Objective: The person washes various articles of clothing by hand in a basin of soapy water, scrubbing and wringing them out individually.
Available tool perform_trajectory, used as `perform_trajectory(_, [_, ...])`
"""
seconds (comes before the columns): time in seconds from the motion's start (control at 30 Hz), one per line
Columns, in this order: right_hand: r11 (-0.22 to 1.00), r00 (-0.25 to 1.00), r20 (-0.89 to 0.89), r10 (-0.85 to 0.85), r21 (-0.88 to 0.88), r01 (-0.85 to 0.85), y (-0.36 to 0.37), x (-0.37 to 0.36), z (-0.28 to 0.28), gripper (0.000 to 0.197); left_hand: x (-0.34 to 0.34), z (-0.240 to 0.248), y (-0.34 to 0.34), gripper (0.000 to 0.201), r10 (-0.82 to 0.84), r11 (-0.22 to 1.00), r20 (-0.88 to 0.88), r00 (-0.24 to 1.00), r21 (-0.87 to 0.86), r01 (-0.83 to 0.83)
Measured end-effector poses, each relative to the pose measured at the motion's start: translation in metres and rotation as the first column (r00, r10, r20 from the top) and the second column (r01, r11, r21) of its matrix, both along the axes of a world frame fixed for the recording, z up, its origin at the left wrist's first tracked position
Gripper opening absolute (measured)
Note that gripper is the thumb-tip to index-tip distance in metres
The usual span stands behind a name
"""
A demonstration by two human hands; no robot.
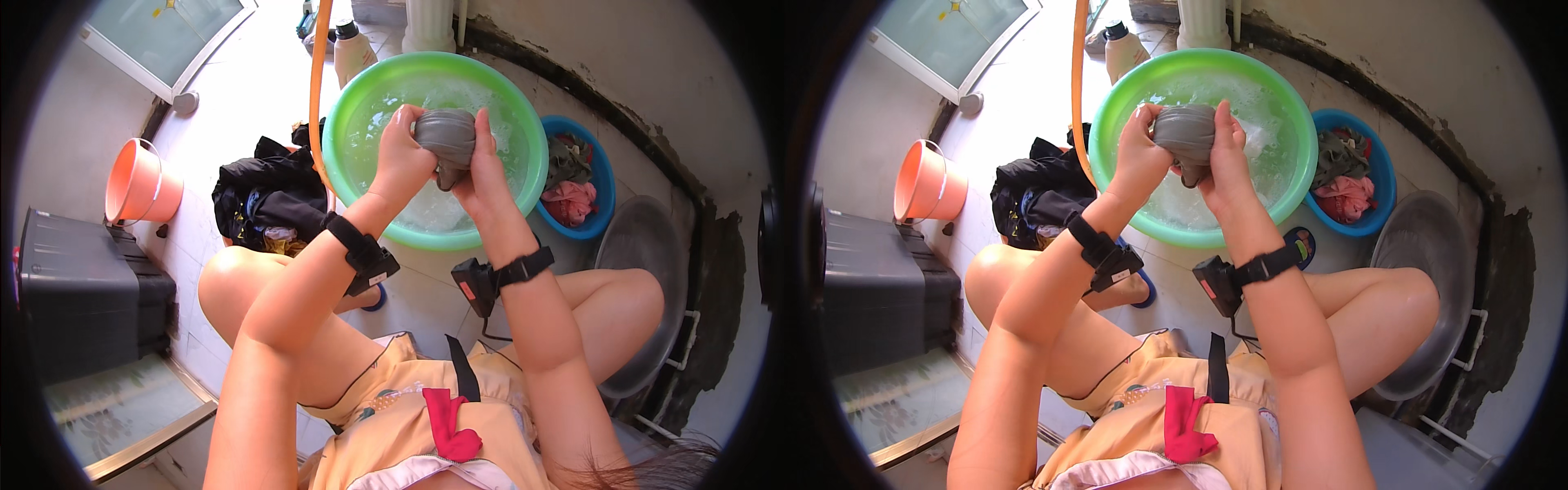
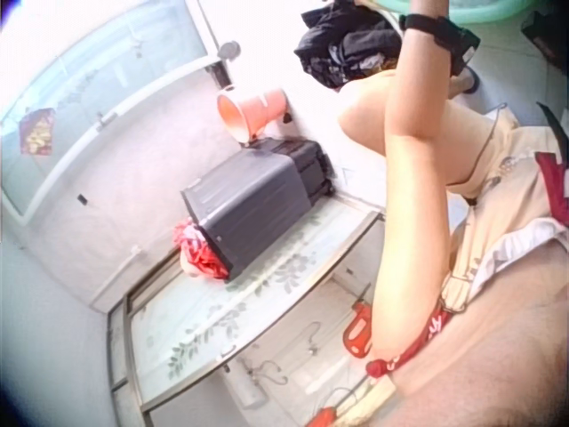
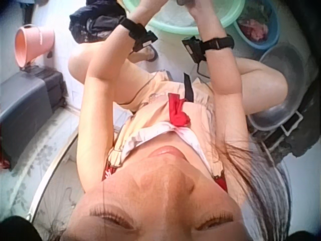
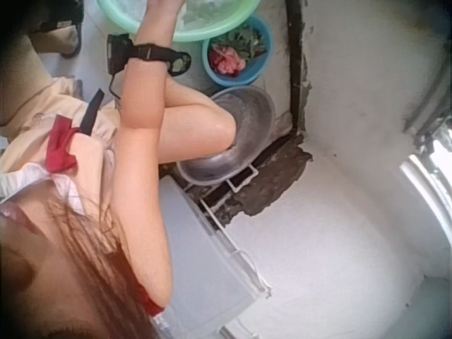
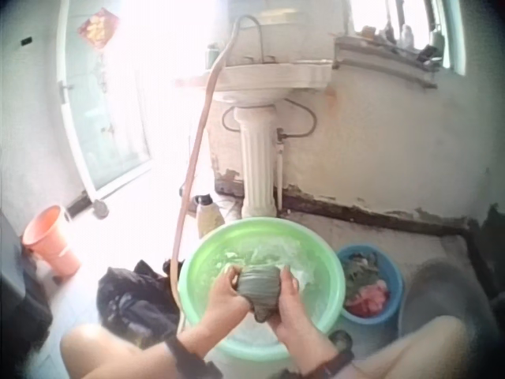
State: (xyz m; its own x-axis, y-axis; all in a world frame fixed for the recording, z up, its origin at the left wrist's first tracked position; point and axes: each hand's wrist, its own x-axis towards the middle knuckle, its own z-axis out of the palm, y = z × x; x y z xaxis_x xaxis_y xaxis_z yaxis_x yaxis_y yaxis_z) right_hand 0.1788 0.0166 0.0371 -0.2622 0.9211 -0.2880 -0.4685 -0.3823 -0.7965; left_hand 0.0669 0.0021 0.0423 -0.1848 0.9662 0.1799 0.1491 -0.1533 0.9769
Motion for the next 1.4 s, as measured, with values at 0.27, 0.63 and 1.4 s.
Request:
perform_trajectory(0.27, [0.973,0.918,-0.396,0.022,-0.202,-0.111,-0.002,0.004,-0.011,0.047,0.002,-0.007,-0.006,0.04,-0.109,0.933,0.4,0.91,-0.276,0.232])
perform_trajectory(0.63, [0.983,0.939,-0.343,0.035,-0.155,-0.093,0.012,0.016,-0.031,0.024,-0.005,0.009,-0.006,0.068,-0.234,0.903,-0.621,0.748,0.146,0.405])
perform_trajectory(1.4, [0.398,0.491,0.429,-0.758,0.901,-0.174,0.0,-0.023,-0.006,0.03,-0.01,0.0,-0.003,0.032,-0.006,0.888,0.877,0.481,-0.216,0.406])
